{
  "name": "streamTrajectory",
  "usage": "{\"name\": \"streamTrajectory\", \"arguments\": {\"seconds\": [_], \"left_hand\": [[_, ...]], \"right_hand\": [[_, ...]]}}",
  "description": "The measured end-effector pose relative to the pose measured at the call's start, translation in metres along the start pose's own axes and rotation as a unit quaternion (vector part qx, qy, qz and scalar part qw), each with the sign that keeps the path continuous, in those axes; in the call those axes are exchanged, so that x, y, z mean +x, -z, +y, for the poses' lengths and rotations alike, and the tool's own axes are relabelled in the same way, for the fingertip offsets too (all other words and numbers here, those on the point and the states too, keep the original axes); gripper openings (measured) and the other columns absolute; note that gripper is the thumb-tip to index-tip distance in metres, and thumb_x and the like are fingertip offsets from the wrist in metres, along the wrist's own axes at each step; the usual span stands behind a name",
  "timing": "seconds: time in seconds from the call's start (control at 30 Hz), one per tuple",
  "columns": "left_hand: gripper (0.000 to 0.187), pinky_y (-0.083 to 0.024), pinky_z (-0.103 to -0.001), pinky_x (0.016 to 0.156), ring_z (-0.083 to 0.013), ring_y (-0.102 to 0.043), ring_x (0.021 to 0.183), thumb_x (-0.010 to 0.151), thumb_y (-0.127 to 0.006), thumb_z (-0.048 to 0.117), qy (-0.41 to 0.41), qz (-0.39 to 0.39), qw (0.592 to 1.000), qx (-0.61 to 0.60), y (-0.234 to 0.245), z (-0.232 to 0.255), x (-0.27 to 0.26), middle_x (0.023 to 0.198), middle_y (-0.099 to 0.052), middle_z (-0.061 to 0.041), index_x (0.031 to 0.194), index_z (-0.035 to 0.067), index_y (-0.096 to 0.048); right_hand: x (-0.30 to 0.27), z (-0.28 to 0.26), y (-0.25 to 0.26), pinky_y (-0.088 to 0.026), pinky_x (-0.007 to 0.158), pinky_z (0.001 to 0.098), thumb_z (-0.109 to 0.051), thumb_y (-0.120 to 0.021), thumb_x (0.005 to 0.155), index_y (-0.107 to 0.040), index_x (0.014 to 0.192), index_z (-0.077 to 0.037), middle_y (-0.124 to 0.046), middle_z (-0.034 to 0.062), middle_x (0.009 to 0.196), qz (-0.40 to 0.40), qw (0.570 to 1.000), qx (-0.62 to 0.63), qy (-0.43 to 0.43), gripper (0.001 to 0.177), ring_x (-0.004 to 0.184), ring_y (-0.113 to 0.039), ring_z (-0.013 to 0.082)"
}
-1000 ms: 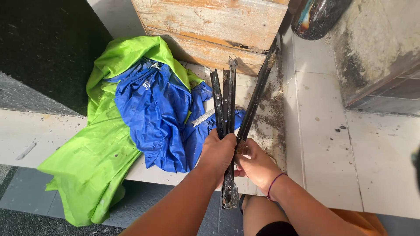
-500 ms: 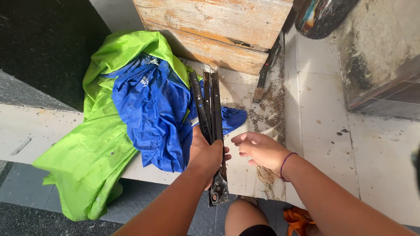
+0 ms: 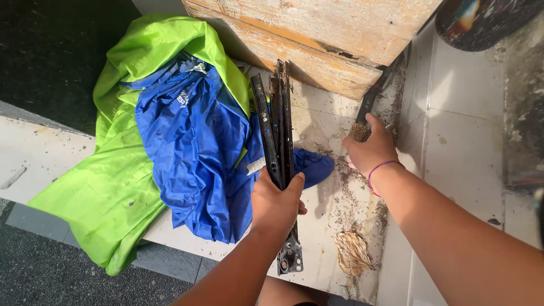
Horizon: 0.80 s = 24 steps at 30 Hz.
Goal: Moving a small red stool, collecting metal drawer slides, and picking up a woven basket and a piece of concrete in a courtyard.
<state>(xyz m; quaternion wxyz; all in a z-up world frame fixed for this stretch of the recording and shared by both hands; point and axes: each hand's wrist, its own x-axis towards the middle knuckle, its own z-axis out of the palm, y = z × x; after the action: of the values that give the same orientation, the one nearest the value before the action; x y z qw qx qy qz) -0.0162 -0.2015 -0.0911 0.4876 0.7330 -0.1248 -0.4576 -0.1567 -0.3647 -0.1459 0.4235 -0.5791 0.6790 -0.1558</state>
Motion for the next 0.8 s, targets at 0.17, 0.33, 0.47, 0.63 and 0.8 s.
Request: {"name": "streamTrajectory", "arguments": {"seconds": [0.17,0.33,0.47,0.63,0.8], "left_hand": [[0.031,-0.060,-0.031,0.049,-0.0161,-0.072,0.054,0.080,-0.071,0.014,-0.004,0.014,1.000,0.028,-0.004,-0.010,0.016,0.074,-0.072,-0.010,0.104,-0.003,-0.061],[0.033,-0.053,-0.033,0.048,-0.0149,-0.063,0.053,0.079,-0.073,0.017,0.020,0.021,0.998,0.053,-0.004,0.010,0.010,0.073,-0.068,-0.008,0.106,0.005,-0.059],[0.030,-0.046,-0.034,0.046,-0.0148,-0.053,0.052,0.080,-0.073,0.018,0.014,-0.016,0.999,-0.030,-0.002,0.009,0.001,0.069,-0.057,-0.006,0.101,0.003,-0.057],[0.027,-0.051,-0.032,0.053,-0.0140,-0.058,0.057,0.081,-0.073,0.017,0.001,-0.039,0.999,-0.033,0.010,0.006,-0.024,0.069,-0.061,-0.006,0.099,0.004,-0.057],[0.031,-0.057,-0.034,0.056,-0.0147,-0.068,0.066,0.080,-0.071,0.013,0.007,-0.084,0.989,-0.123,0.027,-0.003,-0.069,0.081,-0.066,-0.003,0.104,0.004,-0.054]], "right_hand": [[0.021,0.011,-0.008,-0.049,0.100,0.0384,-0.026,-0.085,0.080,-0.045,0.148,-0.007,-0.060,0.0211,0.138,0.054,0.993,-0.074,0.076,0.081,0.120,-0.061,0.0281],[0.034,0.022,-0.011,-0.051,0.093,0.0361,-0.024,-0.089,0.073,-0.052,0.136,-0.003,-0.061,0.0183,0.130,0.078,0.996,-0.025,0.016,0.076,0.111,-0.062,0.0254],[0.017,0.015,0.002,-0.053,0.077,0.0418,-0.024,-0.064,0.091,-0.068,0.121,0.007,-0.066,0.0170,0.110,-0.077,0.991,0.048,-0.101,0.044,0.095,-0.067,0.0306],[-0.051,-0.011,0.012,-0.061,0.072,0.0366,-0.021,-0.058,0.091,-0.057,0.119,-0.003,-0.061,0.0048,0.109,-0.031,0.954,0.279,-0.108,0.033,0.101,-0.070,0.0235],[-0.122,0.001,0.016,-0.066,0.065,0.0379,-0.019,-0.062,0.096,-0.044,0.094,-0.004,-0.061,0.0106,0.094,0.014,0.951,0.305,0.047,0.024,0.084,-0.072,0.0234]]}}
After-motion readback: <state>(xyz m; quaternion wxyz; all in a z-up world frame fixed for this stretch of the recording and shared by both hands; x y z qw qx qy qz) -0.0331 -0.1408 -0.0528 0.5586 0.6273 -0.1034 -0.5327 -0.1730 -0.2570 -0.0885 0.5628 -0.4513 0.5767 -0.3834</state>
